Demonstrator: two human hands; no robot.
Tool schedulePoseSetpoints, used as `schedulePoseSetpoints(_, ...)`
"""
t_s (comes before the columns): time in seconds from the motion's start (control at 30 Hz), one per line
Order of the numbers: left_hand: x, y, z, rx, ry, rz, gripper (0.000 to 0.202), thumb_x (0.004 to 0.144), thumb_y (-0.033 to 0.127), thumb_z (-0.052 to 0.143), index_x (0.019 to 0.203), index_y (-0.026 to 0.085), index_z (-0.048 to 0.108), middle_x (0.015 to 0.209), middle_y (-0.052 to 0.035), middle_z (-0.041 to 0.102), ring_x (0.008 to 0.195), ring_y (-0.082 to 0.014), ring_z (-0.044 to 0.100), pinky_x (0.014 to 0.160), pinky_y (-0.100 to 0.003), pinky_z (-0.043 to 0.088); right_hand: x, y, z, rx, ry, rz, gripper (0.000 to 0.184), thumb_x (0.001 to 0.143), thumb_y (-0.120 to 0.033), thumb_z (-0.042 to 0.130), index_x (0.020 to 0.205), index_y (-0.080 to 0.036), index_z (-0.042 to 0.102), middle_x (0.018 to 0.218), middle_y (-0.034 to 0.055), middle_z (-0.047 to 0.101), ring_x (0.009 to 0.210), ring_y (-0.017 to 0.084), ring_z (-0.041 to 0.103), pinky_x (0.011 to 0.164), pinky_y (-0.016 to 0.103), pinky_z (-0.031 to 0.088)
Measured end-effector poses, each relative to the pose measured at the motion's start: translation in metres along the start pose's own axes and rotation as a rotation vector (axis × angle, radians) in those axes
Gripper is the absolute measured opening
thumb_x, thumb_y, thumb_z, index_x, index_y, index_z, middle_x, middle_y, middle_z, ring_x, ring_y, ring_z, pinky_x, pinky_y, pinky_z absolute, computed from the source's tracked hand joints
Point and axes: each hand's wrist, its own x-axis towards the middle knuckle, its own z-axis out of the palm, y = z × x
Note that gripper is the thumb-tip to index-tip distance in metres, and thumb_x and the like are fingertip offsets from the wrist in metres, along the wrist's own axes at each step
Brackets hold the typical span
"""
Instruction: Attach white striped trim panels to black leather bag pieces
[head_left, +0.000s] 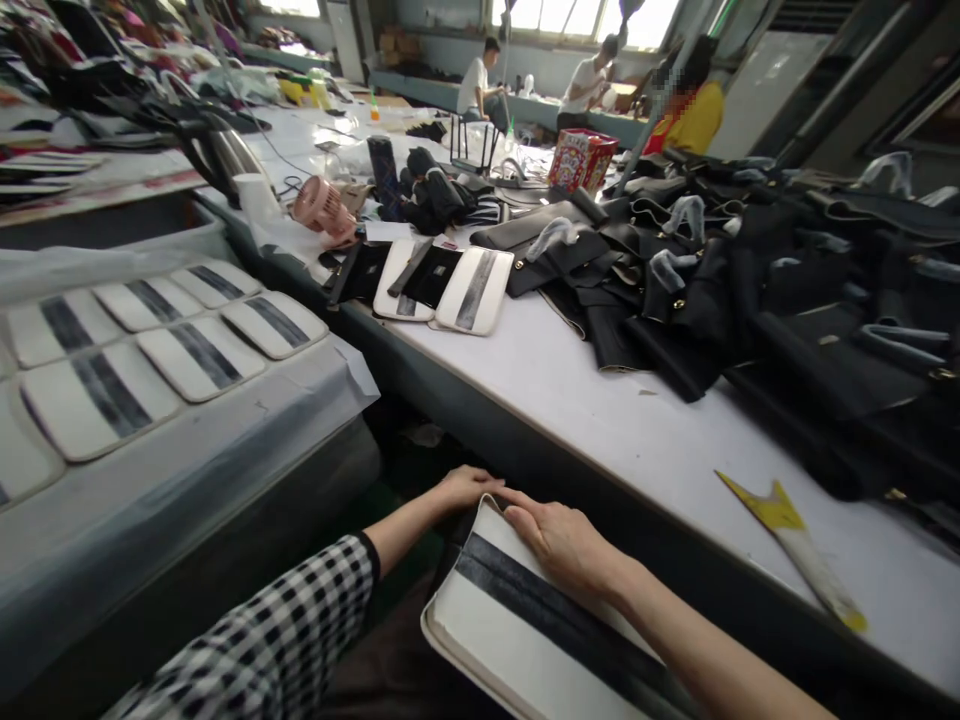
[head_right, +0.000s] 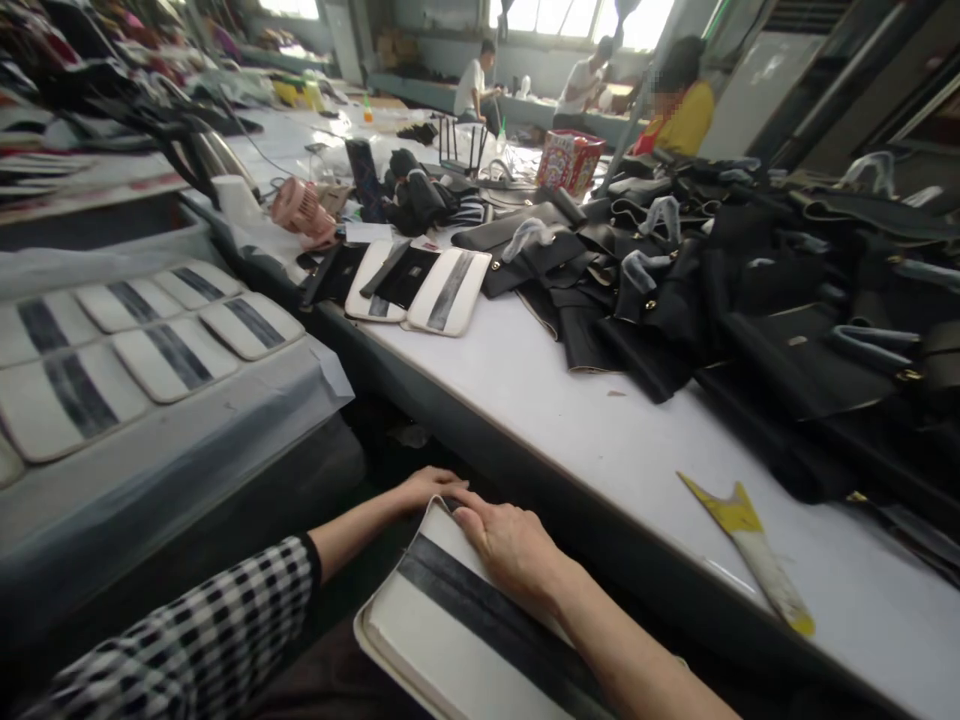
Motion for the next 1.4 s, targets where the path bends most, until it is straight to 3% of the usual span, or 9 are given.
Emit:
schedulePoseSetpoints(0.17,-0.001,0.049,-0.013,0.168,-0.293,0.102,0.041,0.070,0.050,0.075,0.092,0.016,0.076,0.084,-0.0035,0.073,0.081,-0.0184,0.063,0.069,-0.024,0.046,-0.031,0.025,-0.004,0.128,-0.060,0.065,0.055,0.099,-0.056,0.024,0.149,-0.035,0.036,0.133,0.0083,0.061,0.115,0.034,0.060,0.094,0.050,0.046)
schedulePoseSetpoints(0.3,-0.003,0.071,-0.013,0.349,-0.403,0.099,0.032,0.062,0.041,0.080,0.084,0.018,0.079,0.074,-0.0012,0.073,0.074,-0.0180,0.062,0.062,-0.022,0.042,-0.062,0.057,-0.002,0.248,-0.071,0.057,0.054,0.098,-0.057,0.029,0.148,-0.037,0.037,0.147,0.0022,0.047,0.131,0.030,0.047,0.108,0.048,0.036)
schedulePoseSetpoints(0.57,0.004,0.066,-0.022,0.418,-0.498,0.020,0.039,0.069,0.050,0.072,0.088,0.017,0.080,0.068,-0.0012,0.070,0.062,-0.0161,0.058,0.053,-0.022,0.040,-0.134,0.116,-0.013,0.480,-0.179,0.186,0.056,0.095,-0.058,0.042,0.144,-0.032,0.045,0.137,0.0017,0.057,0.123,0.029,0.055,0.106,0.042,0.040)
schedulePoseSetpoints(0.77,0.010,0.064,-0.022,0.419,-0.523,0.002,0.035,0.072,0.049,0.071,0.086,0.017,0.080,0.073,-0.0015,0.072,0.068,-0.0175,0.061,0.058,-0.022,0.043,-0.145,0.135,-0.014,0.593,-0.193,0.206,0.053,0.094,-0.053,0.045,0.139,-0.026,0.053,0.134,0.0023,0.060,0.120,0.028,0.057,0.105,0.039,0.042)
schedulePoseSetpoints(1.03,0.017,0.076,-0.003,0.604,-0.453,0.096,0.039,0.074,0.052,0.070,0.101,0.024,0.075,0.089,0.0010,0.074,0.085,-0.0209,0.065,0.069,-0.023,0.046,-0.130,0.120,-0.009,0.473,0.002,0.216,0.044,0.089,-0.051,0.054,0.127,-0.031,0.063,0.127,0.0005,0.064,0.115,0.028,0.061,0.098,0.036,0.046)
schedulePoseSetpoints(1.13,0.007,0.085,0.010,0.741,-0.283,0.314,0.039,0.073,0.046,0.073,0.107,0.026,0.070,0.103,0.0005,0.070,0.091,-0.0207,0.063,0.074,-0.025,0.046,-0.131,0.121,-0.001,0.522,0.177,0.306,0.044,0.078,-0.057,0.067,0.113,-0.030,0.073,0.116,0.0020,0.070,0.110,0.031,0.063,0.100,0.040,0.044)
schedulePoseSetpoints(1.2,-0.012,0.091,0.028,0.775,-0.190,0.520,0.026,0.078,0.036,0.070,0.101,0.025,0.069,0.105,-0.0006,0.068,0.094,-0.0200,0.061,0.080,-0.027,0.045,-0.139,0.123,0.013,0.567,0.338,0.363,0.048,0.077,-0.061,0.067,0.113,-0.029,0.073,0.120,0.0024,0.069,0.117,0.031,0.059,0.107,0.041,0.038)
schedulePoseSetpoints(1.27,-0.039,0.093,0.055,0.716,-0.217,0.716,0.011,0.086,0.028,0.063,0.094,0.023,0.069,0.101,-0.0014,0.067,0.097,-0.0183,0.059,0.088,-0.028,0.044,-0.152,0.123,0.037,0.632,0.522,0.434,0.059,0.085,-0.067,0.050,0.123,-0.026,0.067,0.131,0.0039,0.062,0.125,0.027,0.053,0.111,0.039,0.035)
schedulePoseSetpoints(1.4,-0.095,0.081,0.118,0.713,-0.487,0.924,0.013,0.093,0.028,0.057,0.100,0.024,0.067,0.103,-0.0016,0.068,0.095,-0.0172,0.060,0.089,-0.029,0.045,-0.181,0.105,0.108,0.806,0.823,0.667,0.087,0.094,-0.068,0.004,0.132,-0.011,0.057,0.132,0.0189,0.058,0.118,0.029,0.058,0.096,0.046,0.049)
